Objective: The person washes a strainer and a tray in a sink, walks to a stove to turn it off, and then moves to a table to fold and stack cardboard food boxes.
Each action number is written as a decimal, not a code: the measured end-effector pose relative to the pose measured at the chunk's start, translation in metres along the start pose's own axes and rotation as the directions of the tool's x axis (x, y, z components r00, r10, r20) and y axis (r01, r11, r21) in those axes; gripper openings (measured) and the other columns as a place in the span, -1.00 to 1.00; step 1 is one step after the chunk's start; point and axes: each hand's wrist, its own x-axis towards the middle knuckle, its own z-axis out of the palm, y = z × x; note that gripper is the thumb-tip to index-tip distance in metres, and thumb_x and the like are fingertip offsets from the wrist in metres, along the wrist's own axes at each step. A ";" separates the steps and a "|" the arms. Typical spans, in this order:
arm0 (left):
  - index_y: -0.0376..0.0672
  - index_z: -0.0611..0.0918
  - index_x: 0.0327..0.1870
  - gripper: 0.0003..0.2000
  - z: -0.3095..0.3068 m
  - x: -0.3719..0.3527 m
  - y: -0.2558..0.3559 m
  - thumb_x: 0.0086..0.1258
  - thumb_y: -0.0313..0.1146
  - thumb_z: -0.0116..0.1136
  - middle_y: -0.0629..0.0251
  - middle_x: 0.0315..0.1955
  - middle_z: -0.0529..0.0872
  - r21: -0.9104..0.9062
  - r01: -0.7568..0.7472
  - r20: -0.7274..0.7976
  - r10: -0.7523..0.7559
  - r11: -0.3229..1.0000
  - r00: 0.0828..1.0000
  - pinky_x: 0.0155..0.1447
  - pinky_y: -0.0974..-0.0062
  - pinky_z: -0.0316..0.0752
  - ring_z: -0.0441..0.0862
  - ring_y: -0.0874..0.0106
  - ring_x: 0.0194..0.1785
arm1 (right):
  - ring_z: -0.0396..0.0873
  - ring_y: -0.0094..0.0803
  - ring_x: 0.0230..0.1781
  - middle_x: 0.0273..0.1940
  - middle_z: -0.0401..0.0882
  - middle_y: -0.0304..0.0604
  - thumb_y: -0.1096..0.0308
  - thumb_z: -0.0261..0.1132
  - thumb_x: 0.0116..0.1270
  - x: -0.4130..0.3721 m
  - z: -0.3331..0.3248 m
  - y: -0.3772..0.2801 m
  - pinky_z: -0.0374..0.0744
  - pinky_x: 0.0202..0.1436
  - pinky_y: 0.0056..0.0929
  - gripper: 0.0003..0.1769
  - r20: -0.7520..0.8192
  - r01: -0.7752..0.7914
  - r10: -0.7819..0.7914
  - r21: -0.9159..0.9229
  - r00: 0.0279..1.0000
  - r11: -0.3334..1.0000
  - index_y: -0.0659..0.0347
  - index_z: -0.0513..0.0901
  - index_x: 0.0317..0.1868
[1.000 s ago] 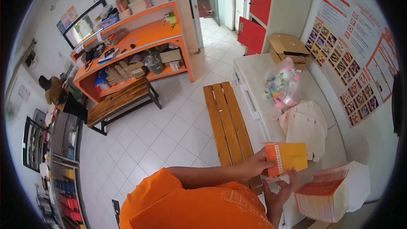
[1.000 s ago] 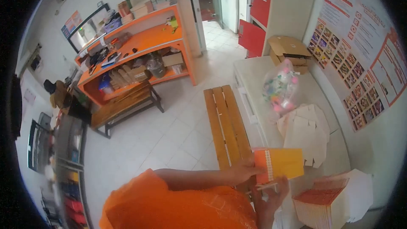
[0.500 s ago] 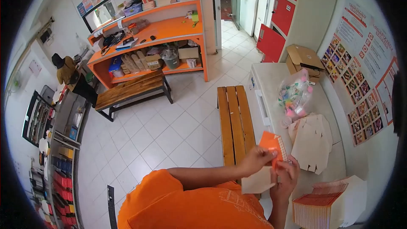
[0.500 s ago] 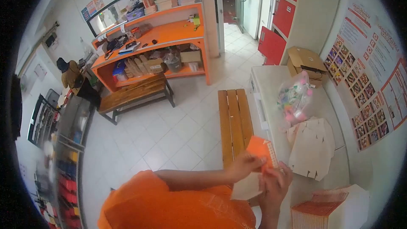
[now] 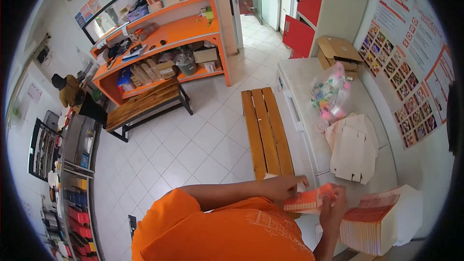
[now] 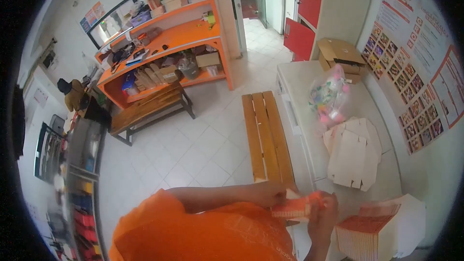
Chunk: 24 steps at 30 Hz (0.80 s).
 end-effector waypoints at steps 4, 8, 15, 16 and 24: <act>-0.11 0.28 0.30 -0.47 0.010 -0.001 -0.005 0.38 -0.39 0.26 0.00 -0.49 0.65 -0.109 -0.017 -0.110 0.004 0.994 0.994 -0.23 0.20 0.49 0.66 0.08 -0.35 | 0.58 -0.08 -0.15 -0.16 0.58 0.04 0.46 0.23 0.40 -0.006 0.008 -0.021 0.52 -0.04 -0.20 -0.89 -0.123 0.170 -0.167 0.015 0.978 0.985 0.28 0.45 -0.19; -0.08 0.23 0.40 -0.39 -0.002 -0.012 0.050 0.40 -0.33 0.26 0.01 -0.34 0.70 0.205 0.062 0.134 -0.091 0.977 0.987 -0.14 0.16 0.51 0.68 0.07 -0.25 | 0.59 -0.15 -0.29 -0.26 0.59 -0.05 0.51 0.22 0.38 -0.026 0.008 -0.005 0.54 -0.13 -0.28 -0.89 0.536 -0.101 0.111 -0.049 0.837 0.994 0.28 0.46 -0.14; -0.11 0.46 0.37 -0.29 0.021 -0.003 0.015 0.25 0.06 0.38 -0.07 0.35 0.42 0.518 -0.185 -0.445 0.448 0.835 0.775 0.44 -0.15 0.06 0.33 0.07 0.42 | 0.64 -0.30 -0.22 -0.22 0.68 -0.05 0.38 0.27 0.40 -0.040 0.050 0.053 0.55 -0.11 -0.36 -0.81 -0.185 -0.369 0.418 0.252 0.889 0.895 0.33 0.64 -0.08; -0.11 0.46 0.37 -0.29 0.028 0.003 0.003 0.25 0.06 0.38 -0.07 0.35 0.42 0.492 -0.223 -0.385 0.440 0.842 0.811 0.44 -0.15 0.06 0.33 0.07 0.42 | 0.62 -0.36 -0.23 -0.23 0.68 -0.10 0.37 0.25 0.43 -0.035 0.059 0.045 0.55 -0.11 -0.38 -0.80 -0.235 -0.341 0.479 0.451 0.846 0.825 0.33 0.66 -0.08; -0.05 0.45 0.29 -0.32 0.034 0.044 0.042 0.11 -0.34 0.53 -0.21 0.39 0.16 0.496 -0.651 -0.242 0.812 0.574 0.531 0.32 -0.03 0.39 0.37 -0.08 0.32 | 0.55 -0.54 -0.06 -0.09 0.64 -0.25 0.26 0.19 0.56 -0.025 -0.007 0.007 0.54 0.03 -0.51 -0.69 -0.387 -0.191 0.385 0.453 0.838 0.871 0.28 0.61 0.14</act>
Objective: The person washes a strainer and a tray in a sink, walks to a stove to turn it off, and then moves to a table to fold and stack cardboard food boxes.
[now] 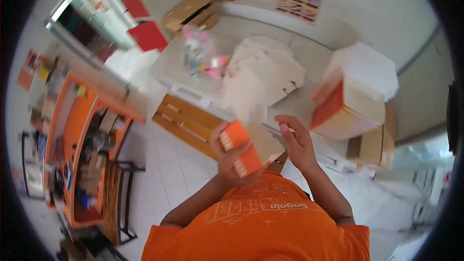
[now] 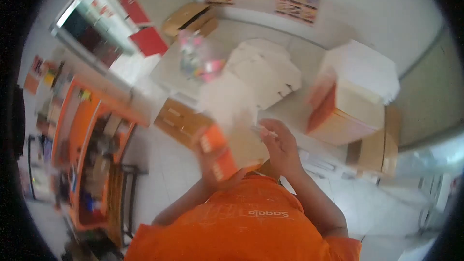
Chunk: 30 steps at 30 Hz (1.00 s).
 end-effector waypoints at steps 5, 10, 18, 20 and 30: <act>-0.16 0.30 0.44 -0.08 0.015 -0.003 -0.004 0.04 -0.26 0.63 -0.11 0.47 0.21 -0.701 0.363 0.400 -0.082 0.613 0.913 0.50 -0.07 0.22 0.29 -0.02 0.48 | 0.61 -0.28 -0.11 -0.05 0.66 0.00 0.05 0.27 0.45 -0.011 -0.063 -0.030 0.56 0.02 -0.30 -0.49 0.209 0.098 -0.044 -0.258 0.977 0.961 0.29 0.56 0.20; -0.22 0.15 0.51 0.00 0.095 0.102 0.068 0.14 -0.08 0.57 -0.11 0.46 0.26 -0.857 -0.140 -0.042 0.204 0.496 0.978 0.55 0.02 0.14 0.27 -0.03 0.51 | 0.65 0.02 0.02 -0.02 0.69 0.17 0.08 0.42 0.28 0.001 -0.149 -0.048 0.56 0.10 -0.14 -0.43 -0.398 -0.106 -0.227 -0.661 0.889 0.743 0.38 0.58 0.11; -0.13 0.41 0.38 -0.38 0.262 0.134 -0.017 0.32 -0.20 0.36 0.12 0.00 0.57 -0.531 0.641 0.684 -0.166 0.554 0.710 0.14 0.27 0.54 0.63 0.27 0.08 | 0.59 0.10 0.19 0.14 0.64 0.20 -0.08 0.42 0.21 0.062 -0.342 -0.019 0.53 0.24 -0.06 -0.24 -0.483 -0.339 -0.227 -0.814 0.846 0.471 0.24 0.52 0.30; -0.13 0.55 0.21 -0.54 0.266 0.142 -0.026 0.28 -0.27 0.34 0.15 -0.12 0.64 -0.448 0.528 0.741 -0.031 0.722 0.671 0.05 0.32 0.59 0.70 0.28 -0.08 | 0.56 0.07 0.25 0.20 0.61 0.18 -0.20 0.44 0.12 0.051 -0.298 -0.061 0.53 0.27 -0.08 -0.16 -0.503 -0.473 0.040 -0.778 0.863 0.415 0.13 0.53 0.31; -0.12 0.60 0.04 -0.61 0.264 0.152 -0.037 0.20 -0.26 0.38 0.14 -0.11 0.69 -0.205 0.411 0.803 -0.088 0.888 0.589 0.16 0.35 0.57 0.72 0.23 0.00 | 0.63 0.08 0.12 0.08 0.66 0.15 0.29 0.44 0.06 0.053 -0.317 -0.024 0.58 0.19 -0.02 -0.35 -0.395 -0.394 0.012 -0.914 0.919 0.101 0.29 0.56 0.20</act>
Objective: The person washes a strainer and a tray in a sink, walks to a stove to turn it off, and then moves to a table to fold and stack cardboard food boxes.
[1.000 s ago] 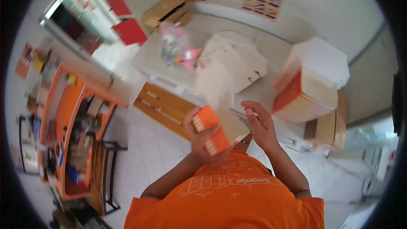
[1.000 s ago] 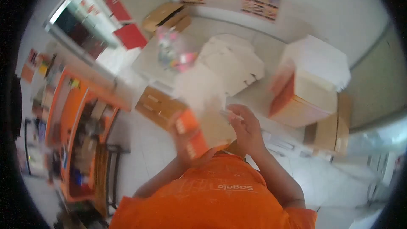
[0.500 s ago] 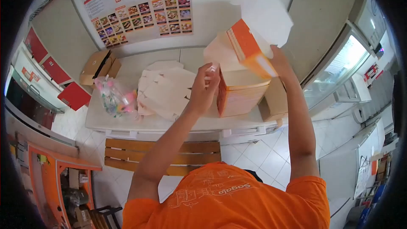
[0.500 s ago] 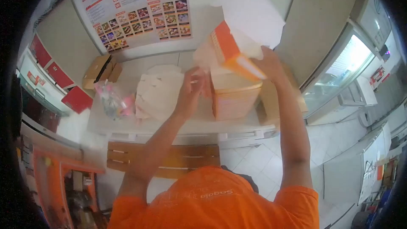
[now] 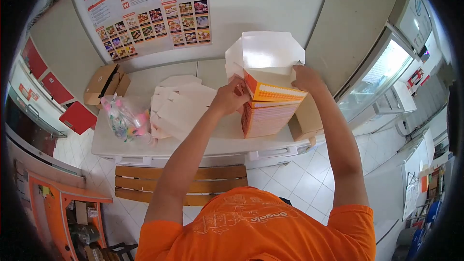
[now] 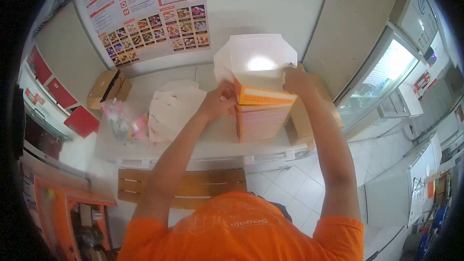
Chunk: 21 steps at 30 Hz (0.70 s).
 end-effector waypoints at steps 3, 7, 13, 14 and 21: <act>-0.10 0.60 0.05 -0.60 0.003 -0.007 0.011 0.16 -0.33 0.36 0.11 -0.08 0.66 -0.136 -0.083 -0.046 0.077 0.987 0.996 0.17 0.29 0.57 0.68 0.13 0.03 | 0.63 0.10 0.11 0.08 0.66 0.17 0.33 0.38 0.07 0.010 0.011 0.003 0.59 0.19 -0.02 -0.41 -0.007 -0.049 0.049 -0.003 0.999 0.999 0.28 0.58 0.17; -0.08 0.64 0.04 -0.59 0.006 -0.011 0.009 0.09 -0.45 0.34 0.02 0.04 0.55 -0.036 -0.347 -0.210 0.332 0.937 0.920 0.28 0.19 0.50 0.57 0.07 0.16 | 0.64 0.12 0.10 0.06 0.67 0.19 0.39 0.32 0.09 0.006 0.006 -0.009 0.59 0.18 -0.01 -0.46 -0.010 -0.102 0.102 -0.001 0.995 0.995 0.28 0.59 0.16; -0.12 0.76 -0.17 -0.79 0.012 -0.017 -0.003 0.18 -0.54 0.25 -0.04 0.27 0.40 -0.001 -0.413 -0.111 0.410 0.911 0.905 0.42 0.17 0.37 0.42 0.00 0.34 | 0.67 0.15 0.01 -0.05 0.68 0.29 0.44 0.22 0.13 0.000 -0.006 -0.025 0.61 0.15 0.00 -0.56 0.026 -0.026 0.029 -0.100 0.999 0.995 0.44 0.60 0.05; -0.13 0.78 -0.22 -0.84 0.014 -0.016 -0.008 0.23 -0.53 0.23 -0.04 0.34 0.35 -0.017 -0.394 -0.111 0.389 0.919 0.914 0.45 0.18 0.34 0.39 -0.02 0.36 | 0.67 0.16 0.01 -0.06 0.68 0.30 0.42 0.21 0.14 -0.003 -0.008 -0.028 0.61 0.14 0.00 -0.59 0.072 -0.036 0.044 -0.118 0.996 0.992 0.46 0.61 0.01; -0.08 0.62 0.23 -0.62 0.029 -0.047 -0.009 0.39 -0.33 0.18 -0.10 0.37 0.36 0.091 -0.419 -0.255 0.428 0.904 0.867 0.52 0.08 0.18 0.28 -0.03 0.46 | 0.65 0.13 0.07 0.02 0.67 0.20 0.06 0.08 0.46 -0.018 0.029 -0.023 0.53 0.26 0.07 -0.53 -0.103 -0.180 0.186 0.067 0.977 0.981 0.30 0.66 0.02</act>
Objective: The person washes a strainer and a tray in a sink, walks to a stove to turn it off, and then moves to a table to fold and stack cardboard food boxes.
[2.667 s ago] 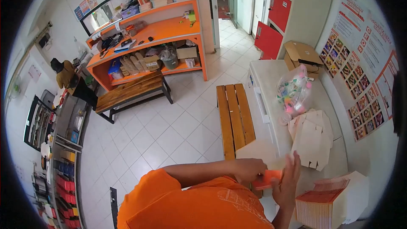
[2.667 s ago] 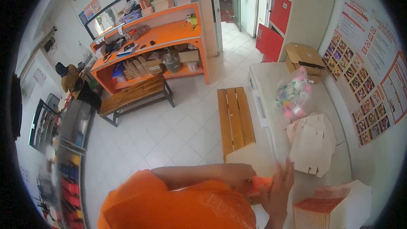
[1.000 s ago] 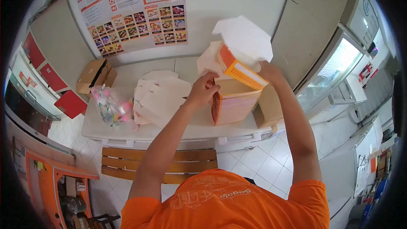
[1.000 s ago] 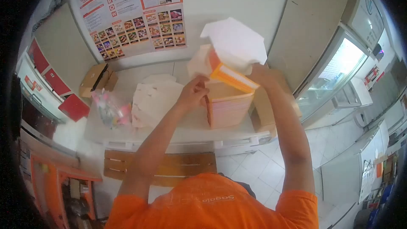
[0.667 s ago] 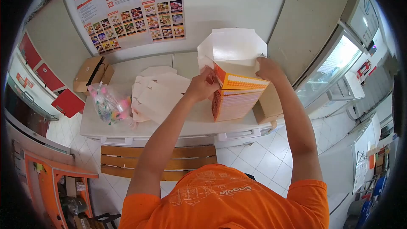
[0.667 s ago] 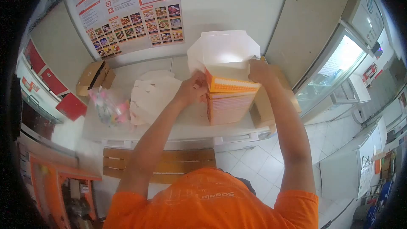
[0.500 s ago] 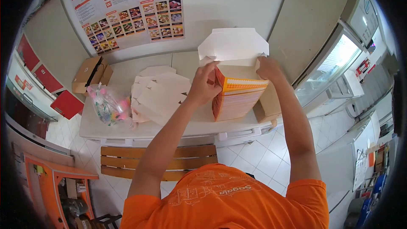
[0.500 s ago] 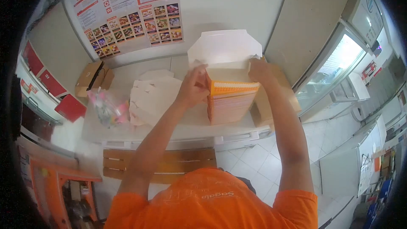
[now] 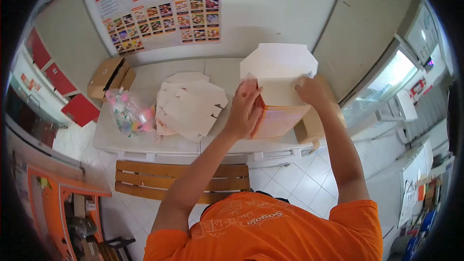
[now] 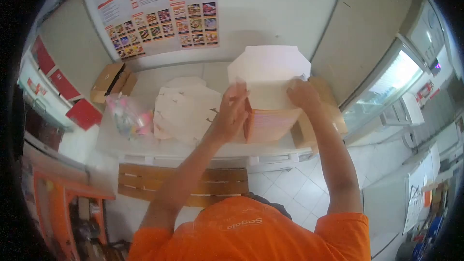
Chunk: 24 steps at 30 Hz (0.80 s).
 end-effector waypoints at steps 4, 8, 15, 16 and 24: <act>-0.17 0.37 0.45 -0.41 -0.004 -0.088 0.007 0.39 -0.36 0.22 -0.05 0.33 0.42 0.126 0.114 -0.155 -0.094 0.985 0.983 0.56 0.09 0.10 0.30 -0.03 0.44 | 0.62 0.21 0.07 0.02 0.65 0.32 -0.32 0.14 0.38 -0.007 -0.036 -0.001 0.56 0.18 0.05 -0.19 0.128 0.001 0.015 -0.124 0.992 0.992 0.40 0.65 0.08; -0.15 0.44 0.37 -0.46 0.012 -0.237 -0.007 0.40 -0.22 0.23 -0.04 0.27 0.49 0.190 0.509 -0.190 -0.477 0.840 0.858 0.43 0.11 0.30 0.41 -0.01 0.35 | 0.56 0.08 0.08 -0.07 0.62 0.18 0.12 0.39 0.33 -0.037 -0.077 -0.038 0.53 0.13 -0.02 -0.60 -0.329 0.390 -0.308 0.220 0.893 0.894 0.32 0.61 -0.08; -0.21 0.58 0.08 -0.63 0.102 -0.573 0.070 0.32 -0.24 0.26 0.02 -0.14 0.72 0.149 0.934 -0.435 -0.826 0.326 0.358 0.08 0.10 0.57 0.62 -0.01 0.07 | 0.59 0.04 0.08 -0.02 0.64 0.10 0.06 0.38 0.29 -0.190 -0.058 -0.145 0.52 0.15 -0.03 -0.46 0.262 0.862 -0.950 0.506 -0.169 -0.013 0.19 0.58 0.17; -0.21 0.58 0.06 -0.64 0.121 -0.610 0.116 0.31 -0.24 0.26 0.04 -0.20 0.73 0.051 0.970 -0.481 -0.845 0.236 0.231 0.03 0.10 0.59 0.64 -0.02 0.02 | 0.59 0.04 0.09 0.00 0.65 0.10 0.05 0.38 0.30 -0.223 -0.043 -0.150 0.53 0.15 -0.05 -0.45 0.314 0.839 -0.886 0.528 -0.341 -0.136 0.18 0.57 0.19; -0.09 0.55 0.19 -0.50 0.378 -0.766 0.447 0.27 -0.12 0.36 -0.02 -0.08 0.76 -0.839 0.436 -0.429 -0.097 -0.327 -0.898 0.20 0.17 0.56 0.68 0.07 0.09 | 0.57 -0.09 0.23 0.21 0.57 0.11 -0.11 0.30 0.39 -0.511 0.041 -0.152 0.46 0.33 -0.10 -0.36 0.384 0.530 -0.368 0.662 -0.847 -0.530 0.12 0.52 0.31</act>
